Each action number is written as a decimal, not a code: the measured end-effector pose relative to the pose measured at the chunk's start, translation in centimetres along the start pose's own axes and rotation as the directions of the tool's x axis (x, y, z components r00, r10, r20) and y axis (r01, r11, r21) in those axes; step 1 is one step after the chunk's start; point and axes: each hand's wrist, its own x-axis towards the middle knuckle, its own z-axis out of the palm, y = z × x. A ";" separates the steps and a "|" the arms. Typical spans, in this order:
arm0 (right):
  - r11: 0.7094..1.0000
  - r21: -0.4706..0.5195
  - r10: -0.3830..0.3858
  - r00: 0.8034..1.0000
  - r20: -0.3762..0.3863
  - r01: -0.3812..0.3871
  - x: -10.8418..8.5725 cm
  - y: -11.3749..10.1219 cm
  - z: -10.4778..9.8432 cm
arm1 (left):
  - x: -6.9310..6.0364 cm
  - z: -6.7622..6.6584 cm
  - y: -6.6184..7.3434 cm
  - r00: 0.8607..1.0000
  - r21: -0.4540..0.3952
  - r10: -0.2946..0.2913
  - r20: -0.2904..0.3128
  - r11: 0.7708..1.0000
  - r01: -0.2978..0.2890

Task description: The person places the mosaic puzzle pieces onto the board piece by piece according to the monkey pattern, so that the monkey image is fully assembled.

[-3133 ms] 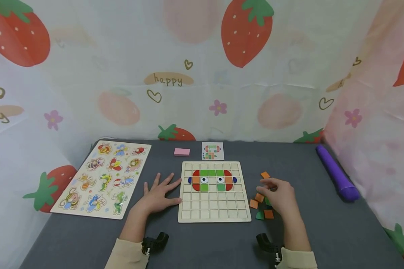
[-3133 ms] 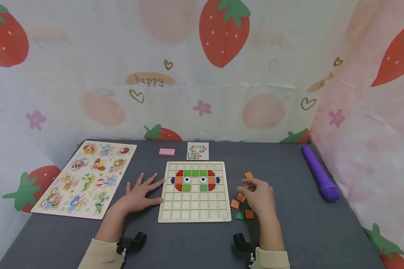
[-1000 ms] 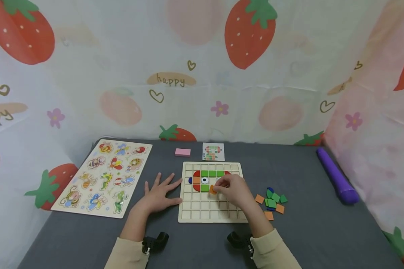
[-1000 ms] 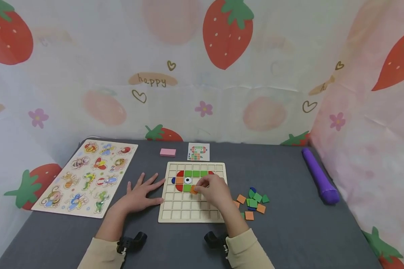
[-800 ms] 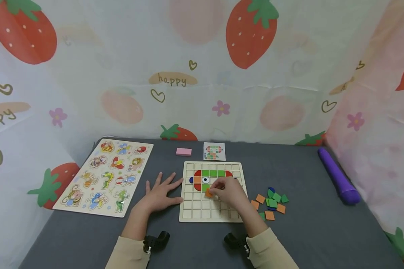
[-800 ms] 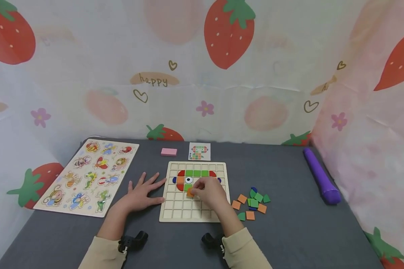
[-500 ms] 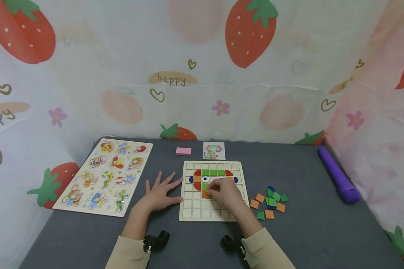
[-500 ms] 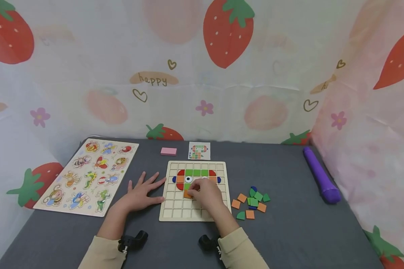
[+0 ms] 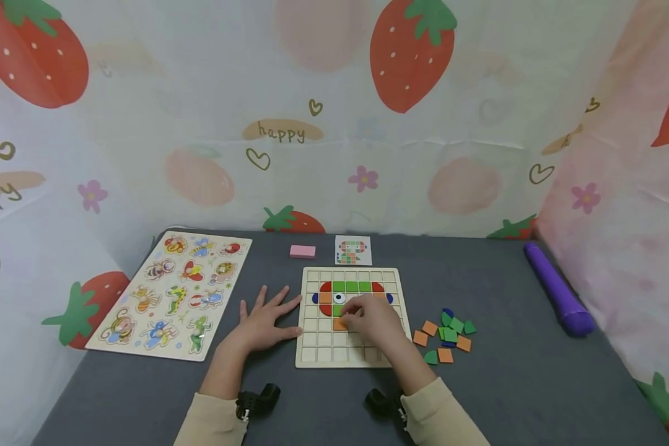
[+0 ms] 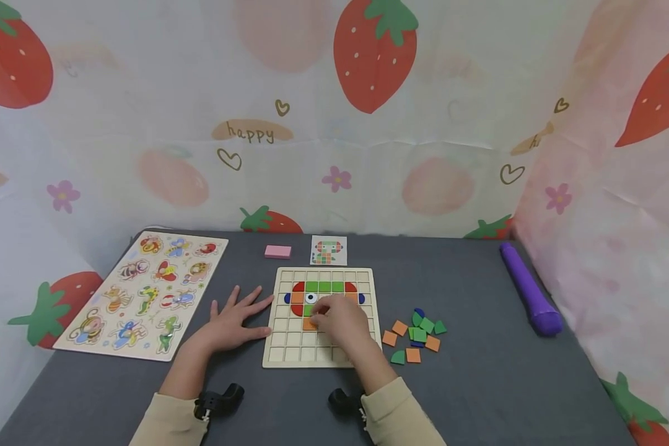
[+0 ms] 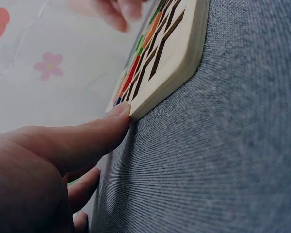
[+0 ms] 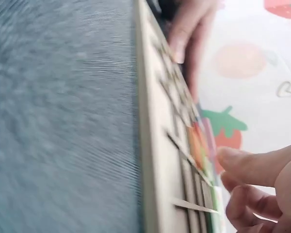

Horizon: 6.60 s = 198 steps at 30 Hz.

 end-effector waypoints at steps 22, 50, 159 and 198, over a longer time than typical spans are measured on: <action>0.988 0.030 0.152 0.987 -0.056 -0.151 -2.9 7.3 -9.1 | 0.1 0.0 -0.2 1.000 0.000 0.003 -0.001 1.000 -0.003; 0.985 -0.031 0.171 0.984 0.042 -0.170 -3.7 9.6 -10.9 | 0.2 -0.1 -0.1 1.000 0.003 0.000 0.005 1.000 -0.001; 0.993 0.105 -0.072 0.991 0.109 0.061 -2.8 4.1 -5.4 | 0.2 -0.2 0.0 1.000 -0.007 0.012 0.005 1.000 -0.012; 0.983 -0.099 -0.133 0.976 0.175 0.152 -2.6 3.7 -2.9 | 0.3 -0.4 0.0 1.000 -0.004 0.016 -0.001 1.000 -0.016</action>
